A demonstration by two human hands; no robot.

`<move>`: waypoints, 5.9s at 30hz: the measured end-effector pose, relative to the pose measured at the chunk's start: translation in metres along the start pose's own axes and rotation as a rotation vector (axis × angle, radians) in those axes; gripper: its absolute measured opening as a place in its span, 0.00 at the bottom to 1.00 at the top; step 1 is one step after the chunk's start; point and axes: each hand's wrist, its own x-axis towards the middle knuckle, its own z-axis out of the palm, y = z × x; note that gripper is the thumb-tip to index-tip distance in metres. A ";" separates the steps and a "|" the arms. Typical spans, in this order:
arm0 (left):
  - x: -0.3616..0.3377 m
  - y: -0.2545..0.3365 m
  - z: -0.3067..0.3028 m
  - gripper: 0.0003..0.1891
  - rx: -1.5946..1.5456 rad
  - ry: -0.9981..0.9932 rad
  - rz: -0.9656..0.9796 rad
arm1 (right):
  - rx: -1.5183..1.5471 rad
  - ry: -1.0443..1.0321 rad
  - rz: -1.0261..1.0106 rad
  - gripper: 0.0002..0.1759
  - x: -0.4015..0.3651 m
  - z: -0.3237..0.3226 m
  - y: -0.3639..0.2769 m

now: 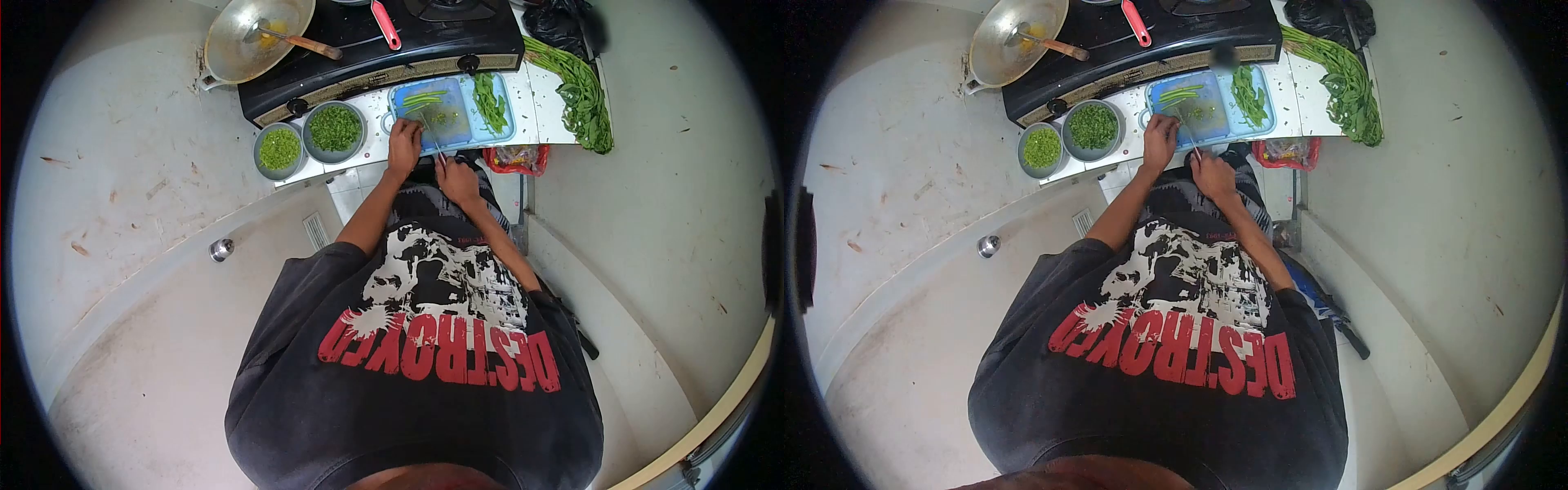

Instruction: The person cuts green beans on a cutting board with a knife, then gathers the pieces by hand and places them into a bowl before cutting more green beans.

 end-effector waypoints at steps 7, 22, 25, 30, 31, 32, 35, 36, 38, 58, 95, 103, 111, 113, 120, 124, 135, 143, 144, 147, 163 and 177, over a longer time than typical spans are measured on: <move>-0.001 0.003 -0.004 0.06 -0.018 -0.041 0.000 | 0.007 -0.037 -0.005 0.26 0.000 -0.003 -0.004; -0.002 0.000 -0.001 0.08 0.018 -0.003 0.011 | 0.022 0.027 -0.078 0.28 0.001 0.007 0.008; -0.002 -0.001 -0.001 0.08 0.018 -0.013 0.030 | 0.041 -0.021 -0.055 0.28 0.006 0.002 0.004; -0.001 -0.001 -0.003 0.07 0.014 -0.030 0.004 | 0.046 -0.056 -0.033 0.26 0.019 0.002 -0.005; -0.001 0.000 -0.003 0.06 0.014 -0.037 -0.002 | 0.047 -0.044 -0.038 0.27 0.019 0.002 -0.004; -0.001 0.001 -0.003 0.06 -0.001 -0.046 -0.027 | 0.047 -0.048 -0.026 0.27 0.016 0.003 -0.002; 0.001 0.004 -0.003 0.06 -0.046 -0.050 -0.073 | 0.035 -0.032 -0.018 0.27 0.003 0.002 0.004; 0.001 0.005 -0.003 0.06 -0.061 -0.040 -0.072 | 0.022 -0.010 -0.031 0.27 0.001 0.003 0.005; -0.001 0.007 -0.006 0.06 -0.053 -0.040 -0.066 | 0.021 0.016 -0.044 0.27 0.002 0.009 0.003; 0.004 0.007 -0.011 0.06 -0.075 -0.082 -0.123 | 0.014 -0.031 -0.028 0.27 -0.003 0.003 0.003; -0.006 -0.005 -0.002 0.06 0.028 -0.028 -0.026 | 0.041 -0.043 -0.011 0.29 -0.005 0.006 -0.003; -0.004 -0.004 -0.006 0.05 0.042 -0.037 0.023 | 0.058 -0.013 -0.042 0.28 0.014 0.012 -0.008; -0.003 -0.003 -0.007 0.06 0.019 -0.056 -0.063 | -0.004 -0.036 -0.002 0.28 -0.006 0.007 0.001; -0.001 -0.001 -0.008 0.05 -0.006 -0.059 -0.089 | -0.005 -0.033 0.005 0.28 -0.007 0.003 0.002; -0.003 -0.005 -0.008 0.05 0.026 -0.037 -0.019 | 0.010 -0.021 -0.021 0.28 -0.002 0.008 0.002; -0.004 -0.003 -0.012 0.06 0.035 -0.054 -0.009 | 0.024 -0.013 -0.031 0.28 -0.003 0.010 -0.002; -0.002 -0.004 -0.012 0.06 -0.019 -0.071 -0.020 | 0.014 0.002 -0.040 0.26 0.014 0.019 -0.006; -0.002 0.003 -0.015 0.03 -0.024 -0.068 -0.105 | -0.008 -0.017 -0.009 0.26 -0.005 0.006 -0.002; -0.001 0.004 -0.015 0.04 -0.031 -0.068 -0.115 | 0.006 0.011 -0.016 0.27 -0.003 0.010 0.000; 0.000 0.006 -0.016 0.04 -0.028 -0.074 -0.141 | 0.031 0.045 -0.007 0.28 0.003 0.016 0.004; -0.011 -0.008 -0.013 0.07 0.058 -0.029 0.028 | 0.024 -0.026 -0.049 0.28 -0.006 0.008 0.000; -0.009 -0.001 -0.015 0.05 0.139 -0.044 0.047 | 0.025 -0.035 -0.054 0.28 0.009 0.010 -0.006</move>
